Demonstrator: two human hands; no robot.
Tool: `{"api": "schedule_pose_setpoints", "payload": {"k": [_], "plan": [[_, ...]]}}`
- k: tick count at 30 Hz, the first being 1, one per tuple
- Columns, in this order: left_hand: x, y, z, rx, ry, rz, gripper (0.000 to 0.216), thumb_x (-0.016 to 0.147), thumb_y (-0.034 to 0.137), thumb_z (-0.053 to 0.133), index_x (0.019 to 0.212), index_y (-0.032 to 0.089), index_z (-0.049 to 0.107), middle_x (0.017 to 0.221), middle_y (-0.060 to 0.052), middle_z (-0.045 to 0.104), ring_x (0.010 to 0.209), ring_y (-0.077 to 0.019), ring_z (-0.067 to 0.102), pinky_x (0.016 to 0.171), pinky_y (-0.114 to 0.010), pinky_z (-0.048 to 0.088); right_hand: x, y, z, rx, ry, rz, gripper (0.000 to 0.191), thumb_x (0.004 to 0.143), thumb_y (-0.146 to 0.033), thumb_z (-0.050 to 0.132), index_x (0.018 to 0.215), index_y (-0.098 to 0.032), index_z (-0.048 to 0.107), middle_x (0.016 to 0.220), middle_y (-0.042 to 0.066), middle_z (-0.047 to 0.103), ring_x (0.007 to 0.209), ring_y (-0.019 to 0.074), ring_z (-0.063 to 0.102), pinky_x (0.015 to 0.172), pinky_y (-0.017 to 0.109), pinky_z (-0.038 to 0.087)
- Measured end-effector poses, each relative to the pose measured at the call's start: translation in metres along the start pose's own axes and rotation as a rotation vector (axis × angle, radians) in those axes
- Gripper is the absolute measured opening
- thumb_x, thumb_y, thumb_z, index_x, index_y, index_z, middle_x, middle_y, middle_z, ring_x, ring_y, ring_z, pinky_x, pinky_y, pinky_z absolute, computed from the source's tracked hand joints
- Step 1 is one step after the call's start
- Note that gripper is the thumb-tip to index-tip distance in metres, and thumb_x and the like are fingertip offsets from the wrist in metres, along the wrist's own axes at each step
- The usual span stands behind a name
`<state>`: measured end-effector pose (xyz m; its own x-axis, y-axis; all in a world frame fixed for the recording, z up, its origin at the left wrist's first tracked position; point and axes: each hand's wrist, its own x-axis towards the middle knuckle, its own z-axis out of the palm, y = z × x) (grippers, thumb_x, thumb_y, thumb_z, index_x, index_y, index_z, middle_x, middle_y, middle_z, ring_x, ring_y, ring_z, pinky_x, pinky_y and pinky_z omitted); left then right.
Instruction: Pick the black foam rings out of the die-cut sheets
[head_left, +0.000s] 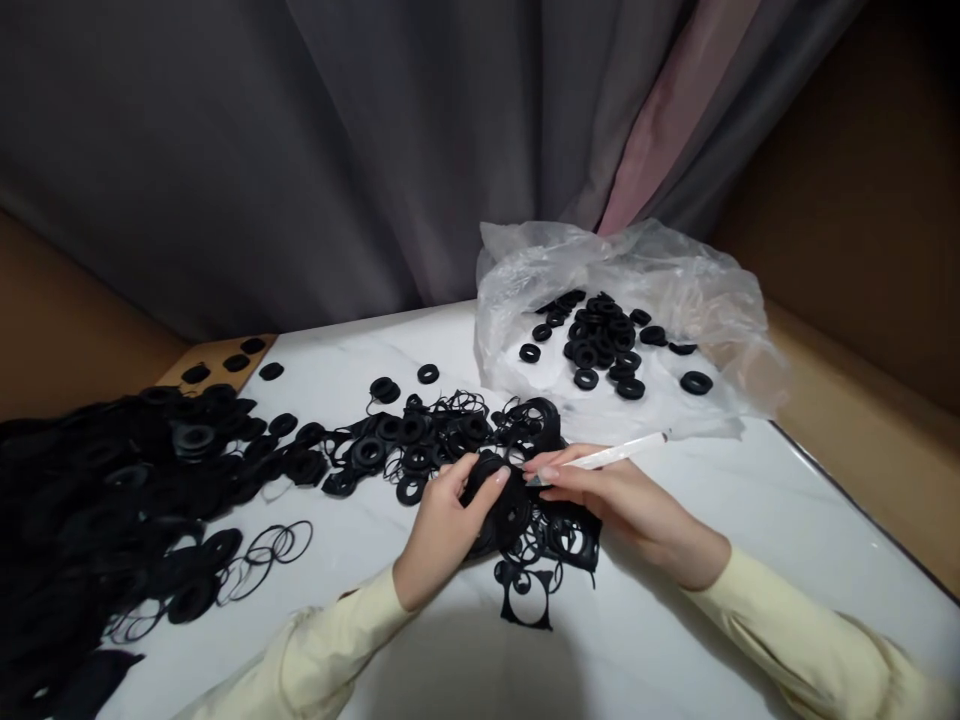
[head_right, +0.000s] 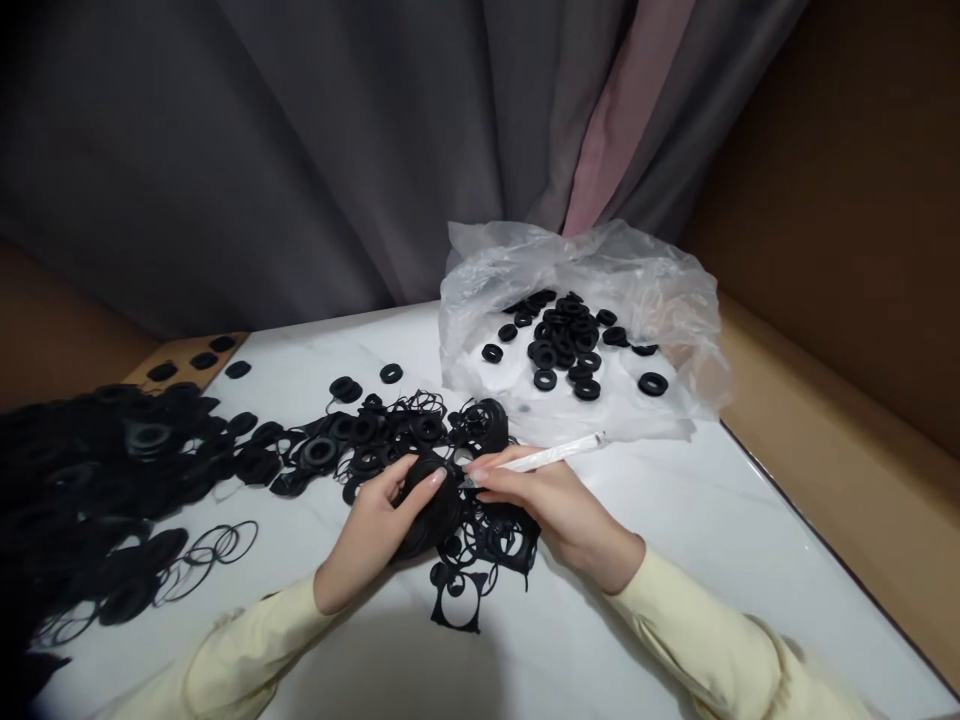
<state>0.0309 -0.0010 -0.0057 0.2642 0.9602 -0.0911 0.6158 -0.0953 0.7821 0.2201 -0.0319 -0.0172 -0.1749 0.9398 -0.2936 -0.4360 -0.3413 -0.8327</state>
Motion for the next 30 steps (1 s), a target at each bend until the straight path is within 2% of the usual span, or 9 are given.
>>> {"api": "schedule_pose_setpoints", "payload": {"k": [3, 7, 9, 13, 18, 22, 27, 30], "plan": [[-0.002, -0.002, 0.004, 0.086, 0.032, 0.04, 0.029, 0.084, 0.044, 0.05, 0.067, 0.021, 0.048, 0.063, 0.002, 0.047, 0.067, -0.017, 0.048, 0.063, -0.027, 0.038, 0.002, 0.009, 0.006, 0.055, 0.022, 0.025, 0.014, 0.066, -0.028, 0.077, 0.071, -0.017, 0.069, 0.094, 0.006, 0.07, 0.097, 0.0206, 0.062, 0.088, 0.034, 0.05], [-0.003, -0.002, 0.005, 0.145, 0.038, 0.044, 0.032, 0.084, 0.045, 0.049, 0.064, 0.021, 0.046, 0.061, 0.001, 0.044, 0.066, -0.0178, 0.048, 0.063, -0.028, 0.038, 0.004, 0.013, 0.007, 0.077, 0.054, 0.028, 0.018, 0.066, -0.03, 0.078, 0.071, -0.016, 0.069, 0.09, 0.006, 0.07, 0.089, 0.0172, 0.064, 0.084, 0.031, 0.052], [-0.002, -0.001, 0.004, 0.123, 0.013, 0.018, 0.03, 0.085, 0.046, 0.048, 0.068, 0.021, 0.048, 0.063, 0.001, 0.045, 0.068, -0.0182, 0.048, 0.062, -0.028, 0.039, 0.004, 0.014, 0.007, 0.081, 0.067, 0.023, 0.019, 0.066, -0.031, 0.078, 0.072, -0.016, 0.068, 0.087, 0.005, 0.07, 0.084, 0.0159, 0.065, 0.081, 0.03, 0.053], [-0.002, -0.001, 0.004, 0.069, -0.029, 0.003, 0.026, 0.086, 0.046, 0.046, 0.088, 0.022, 0.056, 0.074, -0.001, 0.053, 0.076, -0.0195, 0.051, 0.065, -0.028, 0.042, 0.004, 0.015, 0.009, 0.088, 0.113, 0.022, 0.021, 0.065, -0.032, 0.078, 0.073, -0.016, 0.068, 0.08, 0.003, 0.07, 0.077, 0.0148, 0.066, 0.078, 0.03, 0.053], [-0.001, -0.005, 0.006, 0.135, -0.005, 0.03, 0.028, 0.086, 0.046, 0.046, 0.087, 0.021, 0.057, 0.071, -0.001, 0.054, 0.075, -0.0194, 0.051, 0.067, -0.029, 0.042, 0.002, 0.017, 0.011, 0.04, 0.172, 0.001, 0.024, 0.063, -0.034, 0.079, 0.073, -0.016, 0.067, 0.074, 0.003, 0.069, 0.073, 0.0148, 0.066, 0.076, 0.03, 0.053], [-0.001, -0.008, 0.01, 0.167, 0.044, 0.042, 0.029, 0.085, 0.047, 0.047, 0.089, 0.021, 0.058, 0.071, -0.002, 0.054, 0.074, -0.0193, 0.052, 0.066, -0.029, 0.042, 0.002, 0.022, 0.012, -0.1, 0.218, -0.079, 0.025, 0.066, -0.038, 0.076, 0.074, -0.016, 0.066, 0.074, 0.002, 0.068, 0.072, 0.0155, 0.064, 0.073, 0.03, 0.051], [-0.003, -0.013, 0.016, 0.178, 0.086, 0.105, 0.024, 0.085, 0.043, 0.048, 0.087, 0.021, 0.058, 0.075, -0.002, 0.058, 0.082, -0.0201, 0.053, 0.069, -0.028, 0.043, -0.002, 0.022, 0.018, -0.464, 0.33, -0.202, 0.019, 0.074, -0.036, 0.067, 0.069, -0.018, 0.066, 0.068, 0.0, 0.067, 0.067, 0.0157, 0.06, 0.062, 0.027, 0.044], [-0.004, -0.016, 0.019, 0.165, 0.114, 0.125, 0.022, 0.086, 0.04, 0.048, 0.086, 0.021, 0.058, 0.077, -0.003, 0.06, 0.083, -0.0197, 0.052, 0.068, -0.027, 0.044, -0.004, 0.022, 0.023, -0.599, 0.365, -0.274, 0.017, 0.078, -0.032, 0.062, 0.068, -0.019, 0.066, 0.071, 0.0, 0.069, 0.069, 0.0164, 0.061, 0.065, 0.028, 0.042]]}}
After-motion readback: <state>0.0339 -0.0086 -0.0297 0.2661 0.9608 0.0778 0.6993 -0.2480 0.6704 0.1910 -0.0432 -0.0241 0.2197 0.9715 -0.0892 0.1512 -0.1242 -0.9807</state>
